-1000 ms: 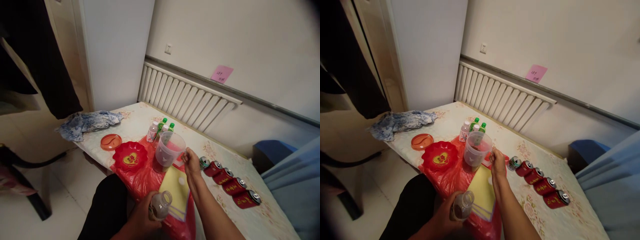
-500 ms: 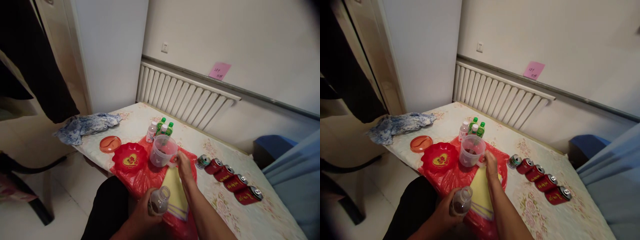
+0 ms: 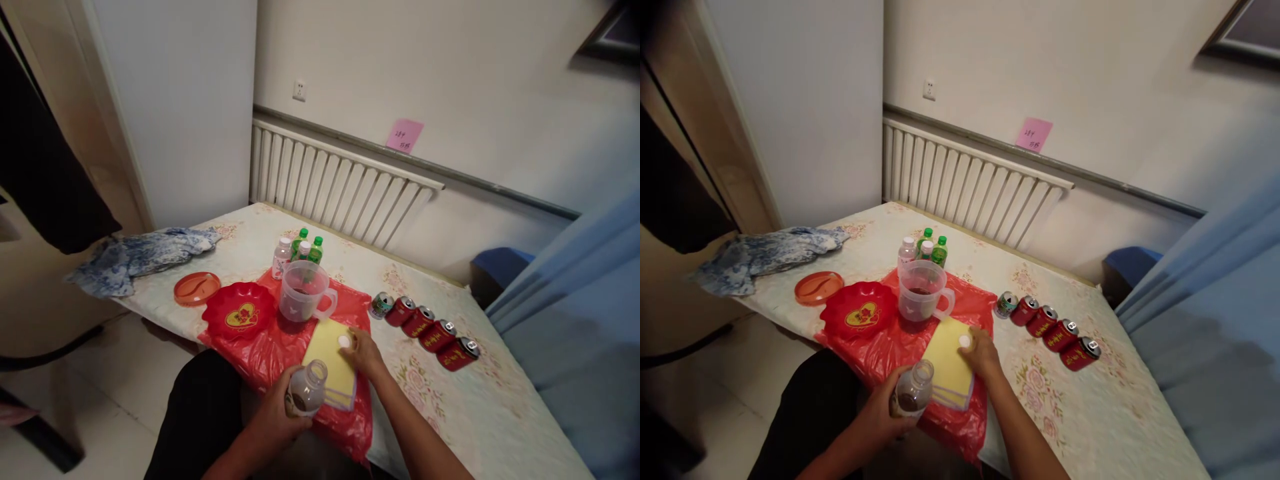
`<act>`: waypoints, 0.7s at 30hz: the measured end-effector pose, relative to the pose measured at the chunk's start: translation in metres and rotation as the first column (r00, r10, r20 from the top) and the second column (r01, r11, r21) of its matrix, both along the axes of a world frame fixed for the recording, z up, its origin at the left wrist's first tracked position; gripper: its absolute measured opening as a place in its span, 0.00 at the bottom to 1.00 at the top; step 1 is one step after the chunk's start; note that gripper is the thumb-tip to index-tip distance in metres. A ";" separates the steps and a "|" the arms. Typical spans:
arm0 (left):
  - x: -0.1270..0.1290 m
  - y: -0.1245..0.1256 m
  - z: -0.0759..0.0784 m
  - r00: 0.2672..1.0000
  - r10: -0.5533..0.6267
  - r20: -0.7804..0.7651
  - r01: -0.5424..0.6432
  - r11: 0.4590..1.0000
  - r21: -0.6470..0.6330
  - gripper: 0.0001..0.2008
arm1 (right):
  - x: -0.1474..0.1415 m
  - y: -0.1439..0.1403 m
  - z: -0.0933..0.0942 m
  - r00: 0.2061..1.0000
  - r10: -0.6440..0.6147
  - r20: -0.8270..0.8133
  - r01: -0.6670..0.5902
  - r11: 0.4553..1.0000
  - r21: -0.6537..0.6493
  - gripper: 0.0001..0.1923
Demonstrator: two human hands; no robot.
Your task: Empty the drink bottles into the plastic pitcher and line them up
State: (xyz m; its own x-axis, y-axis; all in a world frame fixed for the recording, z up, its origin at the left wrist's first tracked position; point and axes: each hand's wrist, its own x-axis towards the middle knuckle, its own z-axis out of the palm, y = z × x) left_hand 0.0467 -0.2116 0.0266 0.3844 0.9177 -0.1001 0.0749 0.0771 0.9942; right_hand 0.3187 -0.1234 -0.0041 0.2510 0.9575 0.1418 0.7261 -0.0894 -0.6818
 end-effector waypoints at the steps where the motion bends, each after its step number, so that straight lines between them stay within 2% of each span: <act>1: 0.001 -0.002 0.001 1.000 0.004 -0.016 -0.004 1.000 0.008 0.35 | -0.003 -0.002 -0.004 1.000 0.007 0.031 -0.006 1.000 -0.014 0.25; 3: 0.003 -0.005 0.004 0.999 0.013 -0.039 -0.012 1.000 0.017 0.36 | -0.007 -0.005 -0.008 0.997 0.009 0.081 -0.007 1.000 -0.030 0.24; 6: 0.004 -0.009 0.008 0.998 0.020 -0.064 -0.020 1.000 -0.001 0.37 | -0.012 -0.007 -0.009 0.992 0.013 0.126 -0.010 1.000 -0.026 0.15; 11: 0.005 -0.010 0.012 0.995 0.043 -0.090 -0.040 0.999 0.028 0.37 | -0.018 -0.014 0.007 0.990 0.065 0.126 -0.071 0.997 0.040 0.08; 14: 0.008 -0.009 0.011 0.993 0.024 -0.119 -0.017 0.998 0.060 0.36 | -0.022 -0.028 0.029 0.982 0.154 0.110 -0.164 0.983 0.084 0.09; 17: 0.013 -0.008 0.010 0.990 -0.001 -0.140 0.014 0.996 0.089 0.35 | -0.027 -0.051 0.061 0.960 0.259 0.107 -0.271 0.955 0.123 0.14; 21: 0.020 -0.008 0.009 0.994 -0.038 -0.101 0.052 0.990 0.133 0.32 | -0.036 -0.088 0.104 0.885 0.448 0.128 -0.465 0.868 0.176 0.19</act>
State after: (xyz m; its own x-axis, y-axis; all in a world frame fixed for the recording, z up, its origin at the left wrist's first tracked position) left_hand 0.0671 -0.2198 0.0360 0.4201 0.9074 -0.0158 0.1727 -0.0629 0.9830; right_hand 0.2823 -0.2110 0.1002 -0.2273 0.9130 0.3389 0.7059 0.3942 -0.5885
